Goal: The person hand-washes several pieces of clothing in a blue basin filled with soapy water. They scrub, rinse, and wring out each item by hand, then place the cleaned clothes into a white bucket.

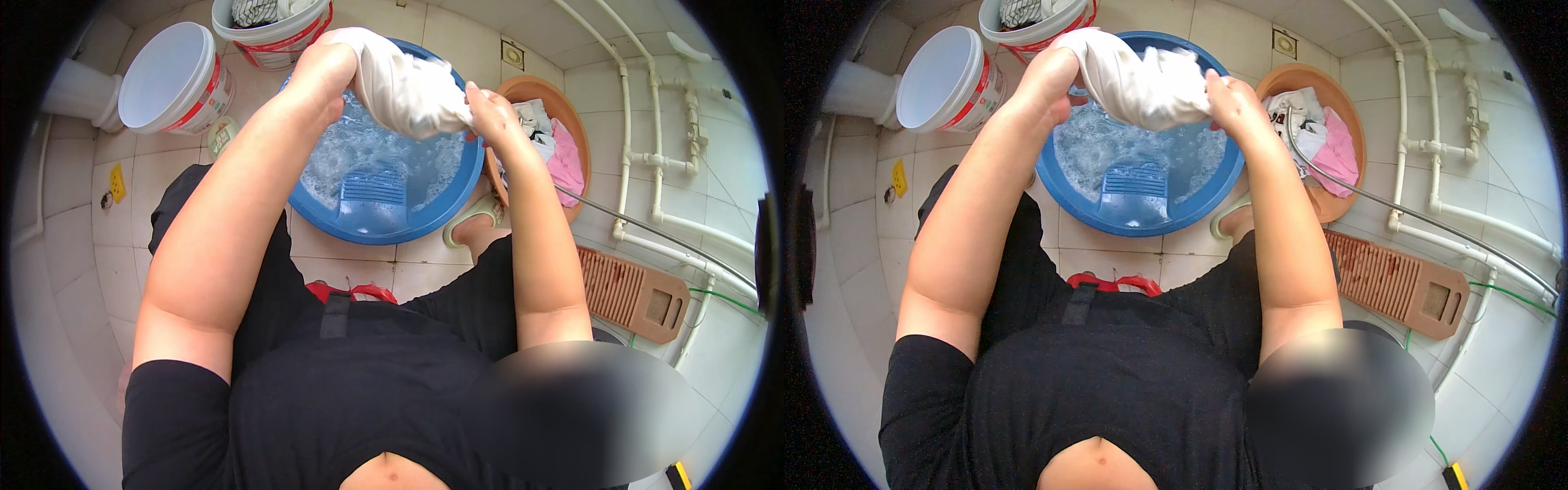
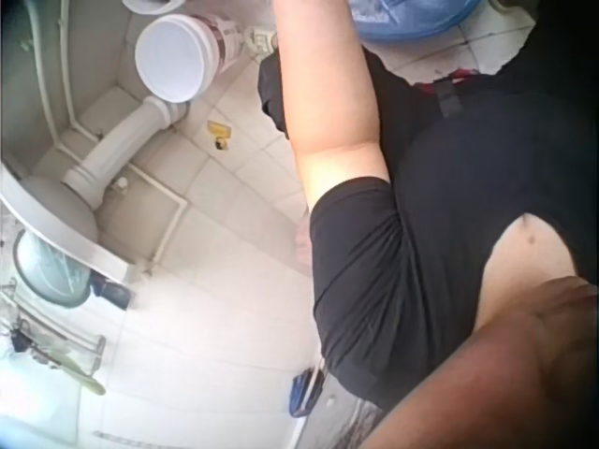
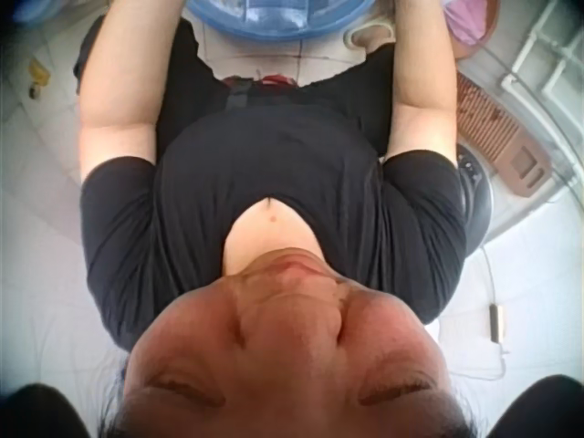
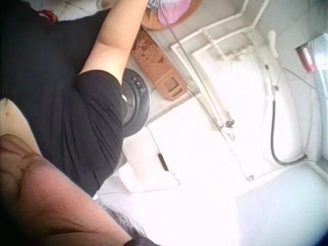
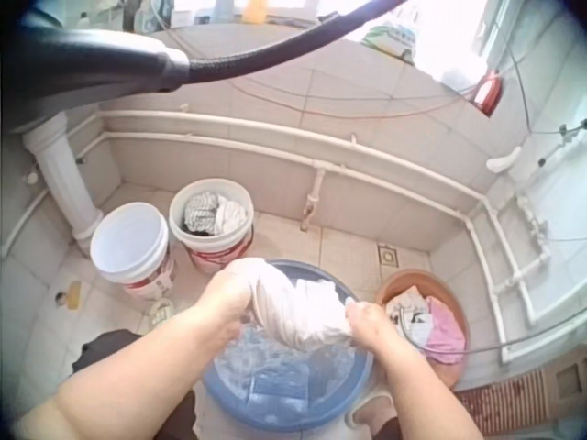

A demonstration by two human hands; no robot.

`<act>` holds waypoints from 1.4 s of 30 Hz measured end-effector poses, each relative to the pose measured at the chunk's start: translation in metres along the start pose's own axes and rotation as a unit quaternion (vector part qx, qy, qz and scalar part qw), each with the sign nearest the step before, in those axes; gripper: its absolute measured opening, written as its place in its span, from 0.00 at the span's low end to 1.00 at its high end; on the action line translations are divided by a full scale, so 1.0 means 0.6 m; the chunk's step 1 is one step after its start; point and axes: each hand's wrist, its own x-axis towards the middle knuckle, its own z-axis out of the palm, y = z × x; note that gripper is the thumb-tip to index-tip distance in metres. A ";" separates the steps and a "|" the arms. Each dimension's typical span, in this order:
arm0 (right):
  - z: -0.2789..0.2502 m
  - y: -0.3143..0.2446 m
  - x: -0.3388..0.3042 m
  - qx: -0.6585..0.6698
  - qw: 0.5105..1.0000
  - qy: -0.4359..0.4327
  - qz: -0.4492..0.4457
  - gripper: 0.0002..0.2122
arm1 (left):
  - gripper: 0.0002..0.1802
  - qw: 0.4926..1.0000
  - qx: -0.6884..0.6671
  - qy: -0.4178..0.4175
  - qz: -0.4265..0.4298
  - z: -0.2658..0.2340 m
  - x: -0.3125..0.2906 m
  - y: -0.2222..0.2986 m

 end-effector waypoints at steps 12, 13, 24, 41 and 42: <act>0.073 0.227 0.104 0.127 0.975 0.031 0.181 0.22 | 0.18 0.992 -0.082 -0.046 0.089 0.018 -0.013 0.031; 0.088 0.249 0.108 0.030 0.983 -0.021 0.179 0.22 | 0.18 0.991 -0.111 -0.058 0.047 0.019 -0.014 0.031; 0.243 0.387 0.148 -0.446 0.886 -0.095 -0.085 0.28 | 0.17 0.987 -0.115 -0.109 -0.015 0.020 -0.015 0.026; 0.170 0.378 0.184 0.104 0.973 -0.087 0.188 0.19 | 0.14 0.979 -0.159 -0.123 -0.035 0.018 -0.021 0.033; 0.145 0.340 0.180 0.278 0.945 -0.043 0.169 0.17 | 0.14 0.978 -0.162 -0.124 -0.033 0.015 -0.022 0.034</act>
